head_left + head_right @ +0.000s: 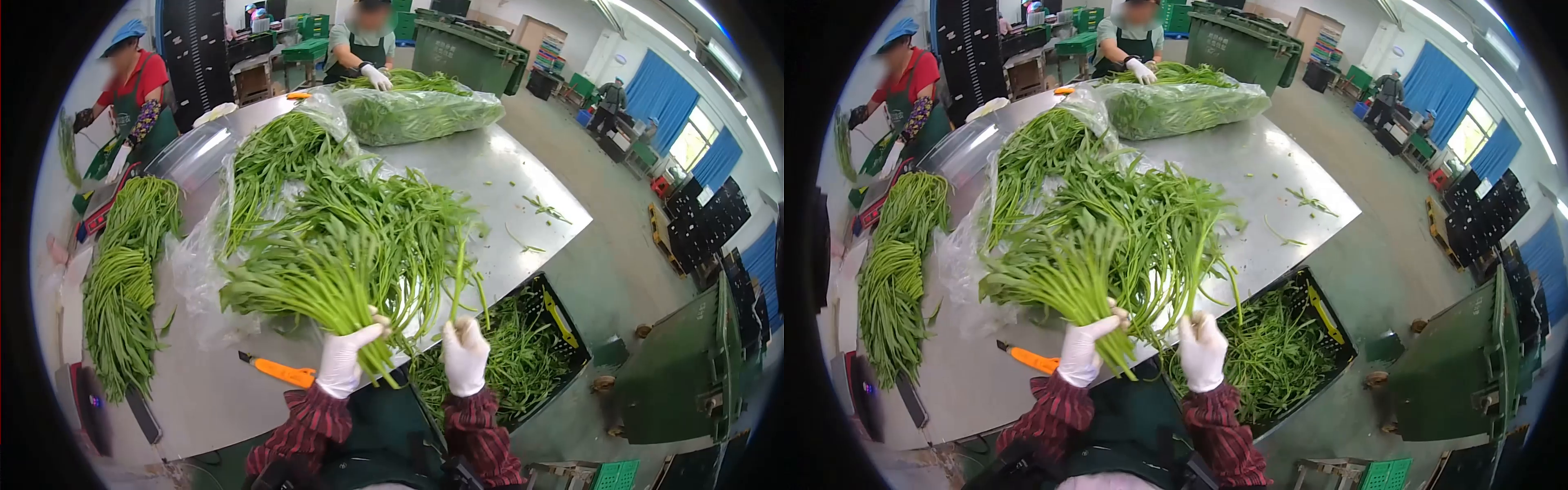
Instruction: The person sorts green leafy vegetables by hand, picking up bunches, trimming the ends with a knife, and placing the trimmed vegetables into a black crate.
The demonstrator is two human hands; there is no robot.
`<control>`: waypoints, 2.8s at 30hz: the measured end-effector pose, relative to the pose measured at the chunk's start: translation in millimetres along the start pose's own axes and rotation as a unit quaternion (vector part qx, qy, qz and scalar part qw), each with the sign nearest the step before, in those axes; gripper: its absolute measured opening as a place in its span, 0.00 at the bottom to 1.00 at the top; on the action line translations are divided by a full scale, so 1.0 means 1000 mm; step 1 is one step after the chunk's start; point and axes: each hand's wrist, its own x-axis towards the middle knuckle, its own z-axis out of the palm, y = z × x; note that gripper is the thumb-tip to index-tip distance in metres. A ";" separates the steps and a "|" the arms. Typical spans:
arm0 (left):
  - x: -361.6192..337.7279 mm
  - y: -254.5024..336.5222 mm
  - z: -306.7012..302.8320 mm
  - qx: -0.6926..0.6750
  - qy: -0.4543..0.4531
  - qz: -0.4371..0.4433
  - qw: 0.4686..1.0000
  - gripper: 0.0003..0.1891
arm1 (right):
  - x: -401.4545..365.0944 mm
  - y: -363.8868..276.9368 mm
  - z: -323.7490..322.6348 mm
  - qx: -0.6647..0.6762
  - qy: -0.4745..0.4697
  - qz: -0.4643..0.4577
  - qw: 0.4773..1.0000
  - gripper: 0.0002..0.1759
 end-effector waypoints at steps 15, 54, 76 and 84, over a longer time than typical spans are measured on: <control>-0.014 -0.036 0.006 0.050 -0.089 -0.070 0.992 0.16 | -0.019 0.007 0.010 0.184 -0.209 0.152 0.948 0.12; -0.007 -0.021 0.006 0.005 -0.019 -0.072 0.997 0.13 | -0.004 0.009 -0.002 -0.226 0.010 -0.104 0.969 0.08; -0.008 -0.057 0.013 0.003 -0.010 -0.015 1.000 0.17 | -0.042 0.009 0.014 -0.216 -0.120 -0.090 0.965 0.11; -0.007 -0.044 0.009 -0.016 -0.073 -0.077 0.994 0.18 | -0.035 0.009 0.002 0.123 -0.157 0.153 0.968 0.25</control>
